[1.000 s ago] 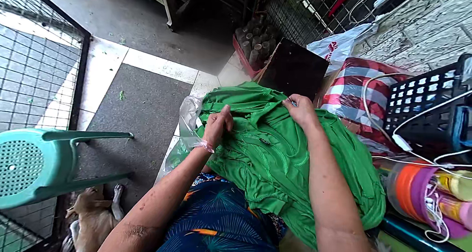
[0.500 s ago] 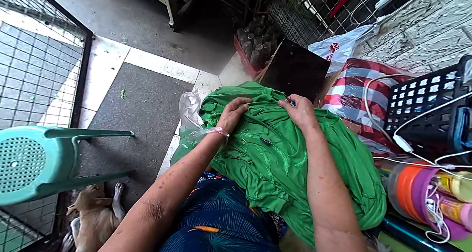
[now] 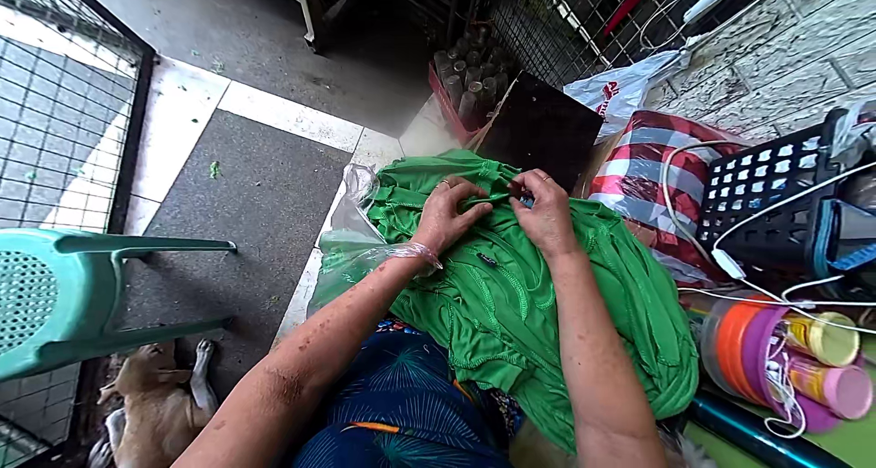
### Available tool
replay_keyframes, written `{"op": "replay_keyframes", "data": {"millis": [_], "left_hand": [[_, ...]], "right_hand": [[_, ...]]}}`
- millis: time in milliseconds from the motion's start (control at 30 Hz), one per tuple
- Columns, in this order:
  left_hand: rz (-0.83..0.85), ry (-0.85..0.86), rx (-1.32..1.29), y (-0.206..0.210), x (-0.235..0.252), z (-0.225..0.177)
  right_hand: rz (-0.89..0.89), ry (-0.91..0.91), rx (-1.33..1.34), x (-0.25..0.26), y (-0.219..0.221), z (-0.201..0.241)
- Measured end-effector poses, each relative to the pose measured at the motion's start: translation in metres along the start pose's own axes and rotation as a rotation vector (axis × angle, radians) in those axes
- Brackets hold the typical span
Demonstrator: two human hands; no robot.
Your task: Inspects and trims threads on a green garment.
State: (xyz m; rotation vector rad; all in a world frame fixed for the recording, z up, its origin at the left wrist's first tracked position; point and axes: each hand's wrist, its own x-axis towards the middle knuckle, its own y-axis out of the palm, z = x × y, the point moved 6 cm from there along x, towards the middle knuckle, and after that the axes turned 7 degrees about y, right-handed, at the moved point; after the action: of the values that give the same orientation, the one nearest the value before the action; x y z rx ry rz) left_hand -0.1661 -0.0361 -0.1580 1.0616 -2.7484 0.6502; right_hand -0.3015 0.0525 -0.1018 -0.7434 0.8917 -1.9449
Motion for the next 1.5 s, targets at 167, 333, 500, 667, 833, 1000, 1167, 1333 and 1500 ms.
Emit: {"op": "replay_keyframes", "data": {"millis": [167, 333, 500, 667, 833, 1000, 1167, 1333, 1500], "left_hand": [[-0.011, -0.175, -0.120, -0.002, 0.000, 0.014], [-0.067, -0.265, -0.343, 0.000, -0.002, 0.023], [-0.090, -0.241, -0.456, 0.007, -0.007, 0.018], [-0.072, -0.224, -0.460, 0.008, -0.009, 0.015], [-0.049, -0.195, -0.492, 0.009, -0.010, 0.016], [-0.064, -0.227, -0.588, 0.005, -0.011, 0.016], [-0.073, -0.223, -0.651, 0.004, -0.012, 0.017], [-0.065, -0.218, -0.654, 0.006, -0.012, 0.016], [-0.062, -0.191, -0.636, 0.007, -0.012, 0.017]], "right_hand": [[0.117, 0.089, -0.008, 0.003, 0.009, -0.003], [0.155, 0.061, 0.044, 0.003, 0.011, 0.002], [0.187, -0.084, 0.097, 0.001, 0.020, 0.013], [0.143, -0.003, 0.160, 0.004, 0.013, 0.012], [0.020, 0.167, 0.512, 0.006, -0.004, -0.003], [0.348, 0.109, 0.238, 0.001, -0.002, 0.001], [0.427, 0.060, 0.081, -0.004, 0.003, -0.001], [0.462, 0.070, 0.002, -0.004, 0.006, 0.003], [0.480, 0.068, -0.018, -0.004, 0.009, 0.004]]}}
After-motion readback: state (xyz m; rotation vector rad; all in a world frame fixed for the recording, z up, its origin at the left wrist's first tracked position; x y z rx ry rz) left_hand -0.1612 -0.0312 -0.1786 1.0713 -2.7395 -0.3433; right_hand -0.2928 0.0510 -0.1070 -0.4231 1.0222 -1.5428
